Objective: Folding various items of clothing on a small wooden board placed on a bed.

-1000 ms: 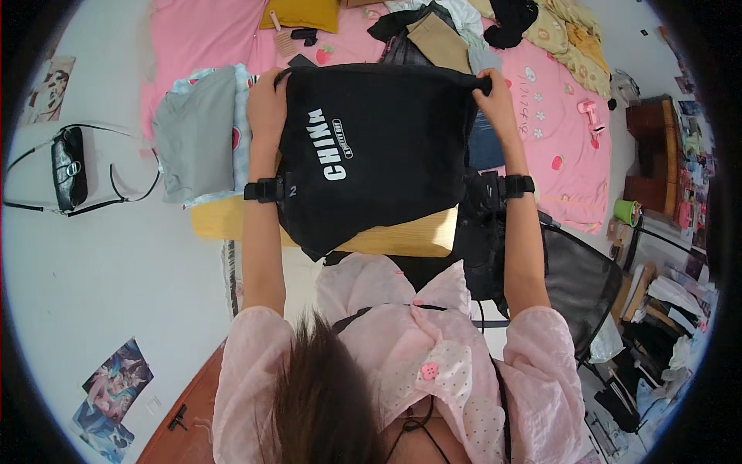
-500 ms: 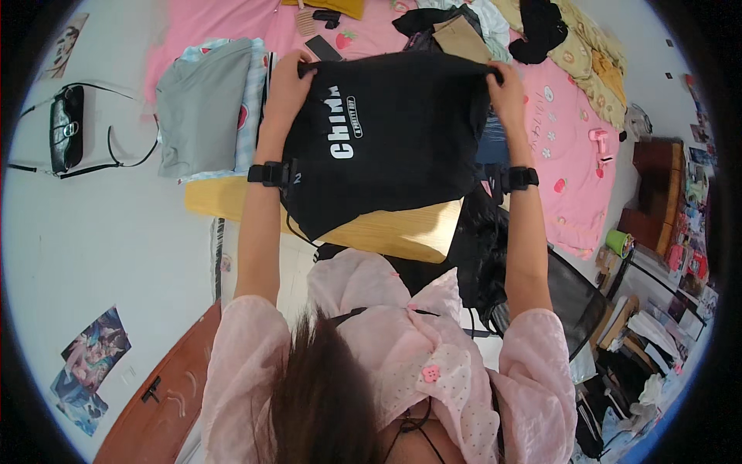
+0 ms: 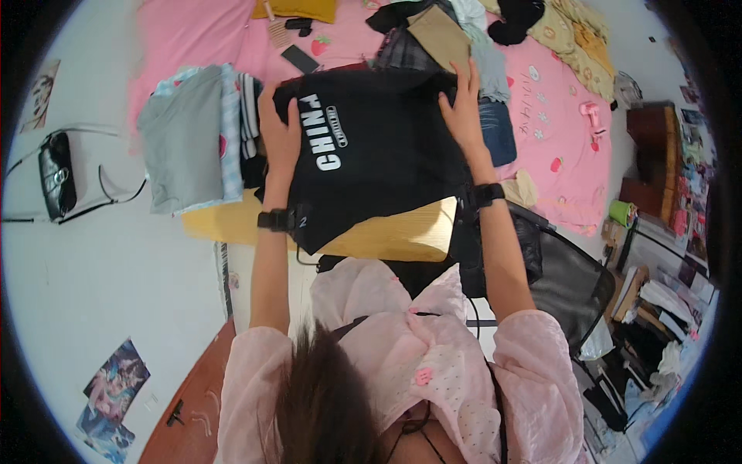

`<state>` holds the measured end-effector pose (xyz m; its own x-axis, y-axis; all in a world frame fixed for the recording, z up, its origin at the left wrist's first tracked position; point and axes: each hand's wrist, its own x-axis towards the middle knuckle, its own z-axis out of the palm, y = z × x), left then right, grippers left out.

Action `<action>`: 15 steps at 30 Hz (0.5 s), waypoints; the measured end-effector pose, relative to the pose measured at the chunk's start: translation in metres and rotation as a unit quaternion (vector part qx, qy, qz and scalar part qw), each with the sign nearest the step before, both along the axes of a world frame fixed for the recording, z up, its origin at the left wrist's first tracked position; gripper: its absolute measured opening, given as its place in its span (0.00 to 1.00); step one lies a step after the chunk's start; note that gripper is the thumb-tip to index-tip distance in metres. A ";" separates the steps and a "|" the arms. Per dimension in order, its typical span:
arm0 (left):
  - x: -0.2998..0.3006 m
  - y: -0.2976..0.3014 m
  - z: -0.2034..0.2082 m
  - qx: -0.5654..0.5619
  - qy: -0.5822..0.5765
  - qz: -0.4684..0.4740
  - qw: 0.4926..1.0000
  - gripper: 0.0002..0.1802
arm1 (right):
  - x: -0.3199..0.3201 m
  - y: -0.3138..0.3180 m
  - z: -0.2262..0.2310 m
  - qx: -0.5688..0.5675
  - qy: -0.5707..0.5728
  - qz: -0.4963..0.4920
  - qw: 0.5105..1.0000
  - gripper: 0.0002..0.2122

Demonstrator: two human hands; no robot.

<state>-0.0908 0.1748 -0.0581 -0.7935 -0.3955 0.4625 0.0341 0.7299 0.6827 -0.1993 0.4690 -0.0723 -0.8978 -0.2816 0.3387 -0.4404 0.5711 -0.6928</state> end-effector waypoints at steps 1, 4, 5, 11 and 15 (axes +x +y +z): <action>0.002 0.001 -0.006 0.002 -0.024 -0.029 0.999 0.19 | 0.004 0.011 -0.012 0.005 -0.018 -0.021 1.000 0.30; 0.015 0.011 -0.031 0.121 -0.092 -0.141 0.978 0.14 | 0.024 0.046 -0.064 0.015 -0.063 -0.075 0.995 0.31; 0.020 0.016 -0.043 0.093 -0.129 -0.188 0.969 0.13 | 0.032 0.061 -0.083 0.016 -0.106 -0.087 0.990 0.31; 0.048 0.086 -0.051 0.009 -0.360 -0.387 0.849 0.14 | 0.093 0.088 -0.111 0.029 -0.395 -0.134 0.908 0.34; 0.055 0.134 -0.065 -0.119 -0.316 -0.481 0.809 0.17 | 0.109 0.083 -0.122 0.033 -0.354 -0.127 0.926 0.34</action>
<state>-0.0356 0.3092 -0.1234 -0.7884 0.5867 -0.1848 0.3635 0.6868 0.6295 -0.0902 0.5516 -0.1943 -0.9286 -0.0292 -0.3700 0.2653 0.6450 -0.7166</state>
